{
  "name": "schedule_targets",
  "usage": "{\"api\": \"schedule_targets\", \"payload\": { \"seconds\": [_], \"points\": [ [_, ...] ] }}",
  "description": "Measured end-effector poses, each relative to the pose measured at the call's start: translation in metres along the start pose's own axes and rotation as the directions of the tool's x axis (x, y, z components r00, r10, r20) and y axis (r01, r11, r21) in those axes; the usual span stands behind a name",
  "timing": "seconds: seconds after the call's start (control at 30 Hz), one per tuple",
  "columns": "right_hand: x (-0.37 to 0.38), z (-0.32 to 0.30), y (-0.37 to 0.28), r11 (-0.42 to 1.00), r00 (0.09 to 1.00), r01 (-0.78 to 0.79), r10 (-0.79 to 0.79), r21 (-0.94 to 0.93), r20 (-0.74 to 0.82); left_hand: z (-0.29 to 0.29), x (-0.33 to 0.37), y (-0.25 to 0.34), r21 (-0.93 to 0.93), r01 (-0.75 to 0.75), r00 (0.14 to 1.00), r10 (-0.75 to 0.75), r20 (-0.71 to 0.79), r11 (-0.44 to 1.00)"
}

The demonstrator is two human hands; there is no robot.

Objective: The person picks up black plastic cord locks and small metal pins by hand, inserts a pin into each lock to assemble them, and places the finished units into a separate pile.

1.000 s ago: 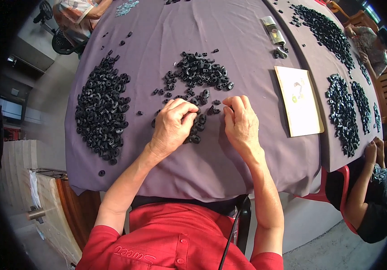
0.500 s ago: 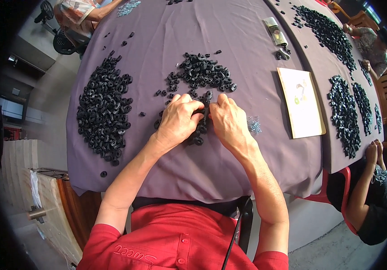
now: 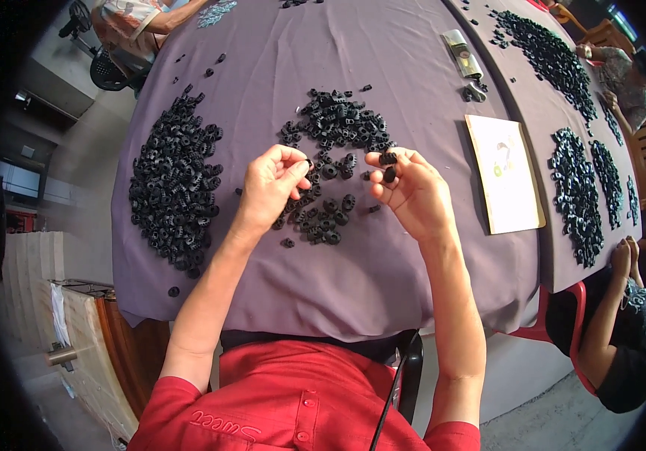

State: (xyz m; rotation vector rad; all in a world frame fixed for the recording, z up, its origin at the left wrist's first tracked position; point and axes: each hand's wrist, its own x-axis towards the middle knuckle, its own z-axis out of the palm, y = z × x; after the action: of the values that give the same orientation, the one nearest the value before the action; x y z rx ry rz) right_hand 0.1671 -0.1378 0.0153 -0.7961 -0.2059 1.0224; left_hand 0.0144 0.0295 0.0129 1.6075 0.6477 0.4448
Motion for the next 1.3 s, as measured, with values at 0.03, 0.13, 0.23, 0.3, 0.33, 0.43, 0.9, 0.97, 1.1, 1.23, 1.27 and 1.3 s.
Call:
{"api": "schedule_targets", "payload": {
  "seconds": [0.03, 0.13, 0.23, 0.3, 0.33, 0.43, 0.9, 0.97, 1.1, 1.23, 1.27, 1.3],
  "points": [
    [0.002, -0.002, -0.003, 1.0, 1.0, 0.001, -0.001, 0.0, 0.003, -0.006, 0.005, -0.002, -0.135, 0.041, 0.996, -0.03, 0.085, 0.99],
    [0.01, 0.002, -0.008, 0.998, 0.993, -0.06, 0.062, -0.017, 0.105, -0.007, 0.008, 0.003, -0.291, 0.158, 0.984, -0.127, 0.122, 0.943],
    [0.021, 0.02, -0.01, 0.701, 0.997, -0.038, -0.019, -0.713, -0.072, -0.002, 0.011, 0.007, -0.194, 0.154, 0.974, -0.116, 0.192, 0.969],
    [0.031, 0.016, 0.005, 0.069, 0.912, 0.338, -0.272, -0.939, 0.308, 0.004, 0.014, 0.002, -0.006, 0.093, 0.973, -0.089, 0.211, 0.996],
    [0.034, 0.015, 0.009, -0.213, 0.868, 0.371, -0.267, -0.904, 0.419, 0.006, 0.016, 0.0, 0.142, 0.047, 0.972, -0.078, 0.222, 0.989],
    [0.037, 0.021, 0.018, -0.424, 0.909, 0.294, -0.154, -0.857, 0.388, 0.022, 0.014, -0.006, 0.623, -0.374, 0.915, 0.385, 0.125, 0.687],
    [-0.002, -0.007, 0.0, 1.0, 0.99, 0.007, -0.01, 0.02, 0.141, 0.032, 0.011, -0.015, 0.787, -0.388, 0.899, 0.385, 0.209, 0.479],
    [-0.013, -0.011, 0.0, 0.999, 0.996, -0.005, 0.008, -0.036, 0.087, 0.03, 0.013, -0.014, 0.783, -0.36, 0.912, 0.37, 0.179, 0.508],
    [-0.021, -0.004, 0.009, 0.941, 0.997, -0.035, 0.011, -0.337, -0.073, 0.018, 0.02, -0.012, 0.666, -0.37, 0.913, 0.386, 0.131, 0.648],
    [-0.026, 0.01, 0.026, 0.193, 0.945, 0.259, -0.251, -0.946, 0.208, 0.002, 0.025, 0.016, -0.083, 0.225, 0.952, -0.201, 0.229, 0.971],
    [-0.028, 0.013, 0.028, -0.004, 0.918, 0.321, -0.243, -0.947, 0.313, -0.002, 0.029, 0.012, -0.302, 0.326, 0.921, -0.23, 0.314, 0.896],
    [-0.028, 0.018, 0.032, -0.14, 0.916, 0.316, -0.212, -0.938, 0.34, -0.007, 0.03, 0.008, -0.419, 0.369, 0.905, -0.217, 0.367, 0.83]
  ]
}}
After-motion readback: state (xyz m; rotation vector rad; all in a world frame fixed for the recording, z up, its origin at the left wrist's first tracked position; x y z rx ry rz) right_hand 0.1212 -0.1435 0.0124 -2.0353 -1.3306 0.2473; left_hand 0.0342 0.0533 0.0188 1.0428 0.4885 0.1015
